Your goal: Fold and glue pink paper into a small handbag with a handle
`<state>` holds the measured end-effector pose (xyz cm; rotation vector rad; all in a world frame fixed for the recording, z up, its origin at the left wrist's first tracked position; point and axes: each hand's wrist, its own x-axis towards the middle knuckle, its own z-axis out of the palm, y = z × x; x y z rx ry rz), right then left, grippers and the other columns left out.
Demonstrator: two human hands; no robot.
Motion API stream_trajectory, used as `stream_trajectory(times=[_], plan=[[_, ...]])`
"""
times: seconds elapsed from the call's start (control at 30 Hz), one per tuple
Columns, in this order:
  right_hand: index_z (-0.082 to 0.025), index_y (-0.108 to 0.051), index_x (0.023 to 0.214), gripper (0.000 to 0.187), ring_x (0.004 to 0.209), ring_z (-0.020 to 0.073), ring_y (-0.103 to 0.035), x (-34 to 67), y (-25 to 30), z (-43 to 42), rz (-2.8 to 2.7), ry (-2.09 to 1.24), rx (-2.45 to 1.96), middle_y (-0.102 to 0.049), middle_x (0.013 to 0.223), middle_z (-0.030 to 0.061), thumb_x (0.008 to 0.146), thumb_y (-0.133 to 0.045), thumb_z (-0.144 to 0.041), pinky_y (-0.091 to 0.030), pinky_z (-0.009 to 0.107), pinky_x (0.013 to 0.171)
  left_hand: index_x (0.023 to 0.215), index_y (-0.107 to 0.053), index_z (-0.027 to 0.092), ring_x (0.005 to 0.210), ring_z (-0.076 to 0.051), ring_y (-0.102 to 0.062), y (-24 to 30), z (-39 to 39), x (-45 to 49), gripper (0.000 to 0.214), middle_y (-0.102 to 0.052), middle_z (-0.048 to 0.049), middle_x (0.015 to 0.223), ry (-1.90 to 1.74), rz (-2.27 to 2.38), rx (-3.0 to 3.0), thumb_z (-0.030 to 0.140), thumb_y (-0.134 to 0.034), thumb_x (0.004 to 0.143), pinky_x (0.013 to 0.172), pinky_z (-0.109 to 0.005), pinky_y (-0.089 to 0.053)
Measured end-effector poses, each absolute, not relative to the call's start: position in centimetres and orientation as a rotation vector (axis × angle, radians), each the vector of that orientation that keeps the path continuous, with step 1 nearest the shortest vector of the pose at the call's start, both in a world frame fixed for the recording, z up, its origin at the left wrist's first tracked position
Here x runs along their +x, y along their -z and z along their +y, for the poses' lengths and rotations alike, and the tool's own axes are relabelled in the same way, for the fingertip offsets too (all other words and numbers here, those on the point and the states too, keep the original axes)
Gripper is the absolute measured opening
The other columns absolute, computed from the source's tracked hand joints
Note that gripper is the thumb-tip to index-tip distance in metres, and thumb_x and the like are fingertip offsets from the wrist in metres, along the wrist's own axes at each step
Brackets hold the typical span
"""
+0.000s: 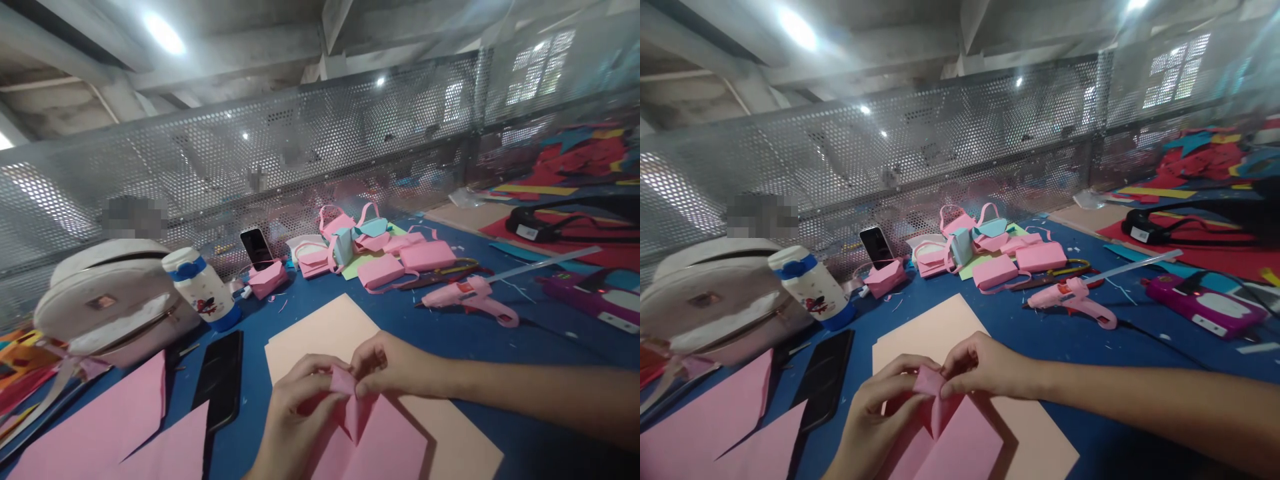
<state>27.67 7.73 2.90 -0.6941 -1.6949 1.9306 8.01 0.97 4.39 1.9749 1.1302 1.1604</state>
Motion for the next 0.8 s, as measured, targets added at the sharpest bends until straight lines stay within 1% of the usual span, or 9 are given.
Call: stream_trajectory(times=[0.1,0.2,0.27,0.33,0.4,0.53,0.67,0.73,0.8], plan=[[-0.01,-0.072,0.068,0.031,0.049,0.0064,-0.046,27.7,-2.8,7.8,-1.613,-1.988,-0.776,-0.06,0.055,-0.0026,0.055,-0.087,-0.034,-0.033,0.018,0.047,0.085,-0.076,0.025,0.085,-0.017,-0.068,-4.5,1.3,7.9,0.014,-0.073,-0.0035,0.092,-1.173,1.136,2.033,0.013,-0.069,0.082,0.076,-0.022,-0.051],[-0.01,-0.07,0.063,0.032,0.046,0.0052,-0.045,27.7,-2.6,7.9,-1.565,-1.993,-0.781,-0.058,0.051,-0.0029,0.055,-0.087,-0.035,-0.031,0.017,0.044,0.086,-0.074,0.024,0.086,-0.017,-0.068,-4.5,1.5,7.5,0.008,-0.072,-0.003,0.092,-1.212,1.124,2.061,0.018,-0.072,0.082,0.077,-0.022,-0.051],[-0.01,-0.07,0.063,0.031,0.046,0.0055,-0.047,27.7,-2.3,8.0,-1.55,-1.994,-0.766,-0.058,0.051,-0.0024,0.055,-0.087,-0.035,-0.032,0.017,0.044,0.088,-0.073,0.024,0.089,-0.017,-0.067,-4.6,1.5,7.2,0.009,-0.072,-0.0036,0.094,-1.219,1.091,2.053,0.022,-0.064,0.089,0.077,-0.022,-0.051],[-0.01,-0.071,0.063,0.03,0.047,0.0059,-0.048,27.7,-2.1,8.1,-1.531,-2.005,-0.75,-0.059,0.052,-0.0021,0.056,-0.087,-0.034,-0.034,0.017,0.045,0.091,-0.071,0.023,0.092,-0.018,-0.067,-5.0,1.5,6.8,0.021,-0.071,-0.0045,0.097,-1.175,1.062,2.039,0.022,-0.051,0.096,0.08,-0.024,-0.05],[-0.01,-0.071,0.064,0.029,0.049,0.0064,-0.05,27.7,-1.9,8.1,-1.52,-2.014,-0.741,-0.06,0.053,-0.0017,0.056,-0.087,-0.034,-0.036,0.017,0.046,0.094,-0.07,0.023,0.094,-0.018,-0.066,-5.5,1.6,6.5,0.026,-0.071,-0.0047,0.098,-1.118,1.053,2.045,0.019,-0.045,0.098,0.083,-0.026,-0.049],[-0.01,-0.071,0.063,0.028,0.048,0.006,-0.049,27.6,-2.2,8.0,-1.534,-1.997,-0.734,-0.06,0.053,-0.0019,0.056,-0.087,-0.033,-0.035,0.016,0.045,0.088,-0.07,0.022,0.091,-0.018,-0.066,-6.2,2.0,6.4,0.019,-0.071,-0.0037,0.094,-1.06,1.039,2.115,0.013,-0.053,0.092,0.083,-0.026,-0.049],[-0.01,-0.071,0.062,0.029,0.046,0.005,-0.046,27.7,-2.7,7.6,-1.597,-1.985,-0.763,-0.059,0.051,-0.002,0.056,-0.088,-0.032,-0.033,0.016,0.043,0.082,-0.064,0.021,0.079,-0.015,-0.064,-6.1,2.0,6.7,0.012,-0.068,0.0002,0.083,-1.064,1.17,2.081,0.008,-0.065,0.081,0.075,-0.023,-0.049],[-0.01,-0.071,0.064,0.03,0.045,0.0045,-0.044,27.8,-2.9,7.5,-1.638,-1.985,-0.786,-0.058,0.05,-0.0024,0.056,-0.087,-0.034,-0.032,0.016,0.043,0.086,-0.063,0.021,0.078,-0.015,-0.063,-5.8,1.7,6.9,0.018,-0.067,0.0017,0.082,-1.089,1.235,2.055,0.007,-0.068,0.076,0.073,-0.022,-0.049],[-0.01,-0.072,0.065,0.032,0.044,0.0042,-0.043,27.8,-2.9,7.4,-1.675,-1.978,-0.793,-0.057,0.05,-0.0028,0.057,-0.087,-0.037,-0.031,0.016,0.042,0.093,-0.064,0.023,0.08,-0.015,-0.063,-5.6,1.6,7.0,0.02,-0.067,0.0012,0.085,-1.074,1.222,2.076,0.009,-0.068,0.078,0.074,-0.022,-0.049]])
